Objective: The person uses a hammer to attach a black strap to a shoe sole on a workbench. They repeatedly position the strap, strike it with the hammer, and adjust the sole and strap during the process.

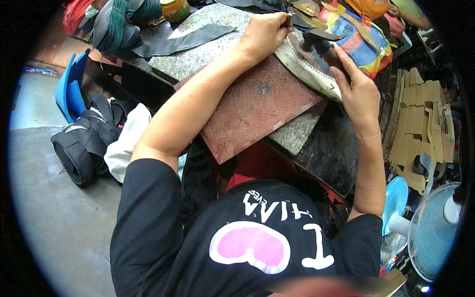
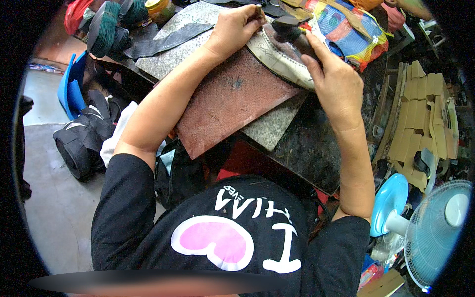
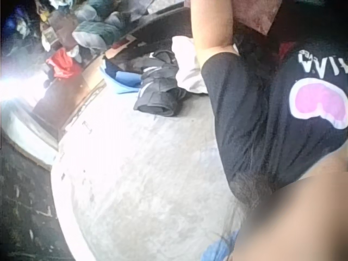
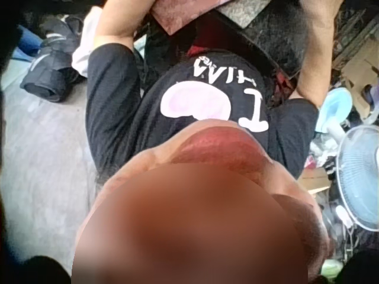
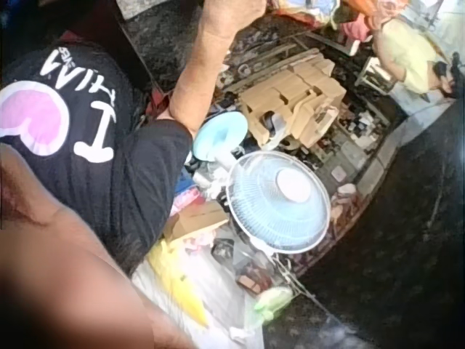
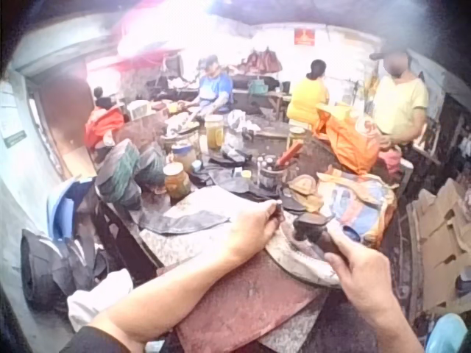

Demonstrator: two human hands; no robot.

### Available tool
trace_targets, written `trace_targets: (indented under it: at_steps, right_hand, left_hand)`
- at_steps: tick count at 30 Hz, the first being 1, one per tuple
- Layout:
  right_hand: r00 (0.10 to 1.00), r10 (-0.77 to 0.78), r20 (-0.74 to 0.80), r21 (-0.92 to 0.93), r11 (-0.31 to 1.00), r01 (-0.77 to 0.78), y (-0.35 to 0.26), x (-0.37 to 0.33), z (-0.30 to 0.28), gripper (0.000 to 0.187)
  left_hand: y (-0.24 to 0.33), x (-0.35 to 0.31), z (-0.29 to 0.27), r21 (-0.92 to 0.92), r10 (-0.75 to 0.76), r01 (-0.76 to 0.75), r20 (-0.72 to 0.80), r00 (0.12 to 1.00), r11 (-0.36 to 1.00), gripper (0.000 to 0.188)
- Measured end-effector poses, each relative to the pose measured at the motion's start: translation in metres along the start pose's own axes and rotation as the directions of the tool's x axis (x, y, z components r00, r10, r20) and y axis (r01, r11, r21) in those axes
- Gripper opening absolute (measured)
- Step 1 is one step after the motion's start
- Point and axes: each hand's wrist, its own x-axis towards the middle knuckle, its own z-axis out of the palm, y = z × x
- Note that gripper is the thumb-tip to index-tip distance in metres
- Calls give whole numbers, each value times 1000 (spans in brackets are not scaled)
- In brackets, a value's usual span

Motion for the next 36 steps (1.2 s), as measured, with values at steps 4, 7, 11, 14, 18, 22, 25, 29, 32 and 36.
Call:
trace_targets:
  at_steps: [4,7,11,14,18,22,25,29,32,36]
  right_hand:
    - [995,-84,47,44,996,82,8,-29,17,44]
    - [996,42,75,65,997,-47,1,-31,16,43]
    - [994,47,95,58,997,-52,-4,-25,12,42]
    - [996,24,88,70,997,-30,4,-28,14,43]
    - [998,-43,41,103,994,39,13,-30,21,42]
    - [996,-1,94,196,980,-18,4,-11,-2,39]
    - [940,-211,-267,272,920,283,-12,8,-43,41]
    - [883,-92,-459,434,844,314,-24,18,-53,40]
    - [995,-44,-89,127,990,55,-17,19,-15,39]
    - [1000,-21,-23,155,988,24,12,-6,-4,41]
  left_hand:
    - [-12,-3,6,-3,-139,139,22,990,990,16]
    - [-21,-5,10,-595,-552,550,203,809,586,14]
    - [-27,-6,9,-615,-524,561,266,809,554,17]
    - [-24,-5,7,-484,-484,545,258,836,684,19]
    - [-13,-4,3,-433,-451,500,218,865,750,19]
    - [-5,-4,-5,-300,-286,334,194,939,893,18]
    - [0,-1,-7,-98,-71,83,119,990,992,18]
    - [7,0,-7,-18,81,-80,89,993,997,17]
    - [9,-2,-7,17,56,-59,124,991,998,18]
    - [3,-6,-4,-47,-41,44,72,997,998,16]
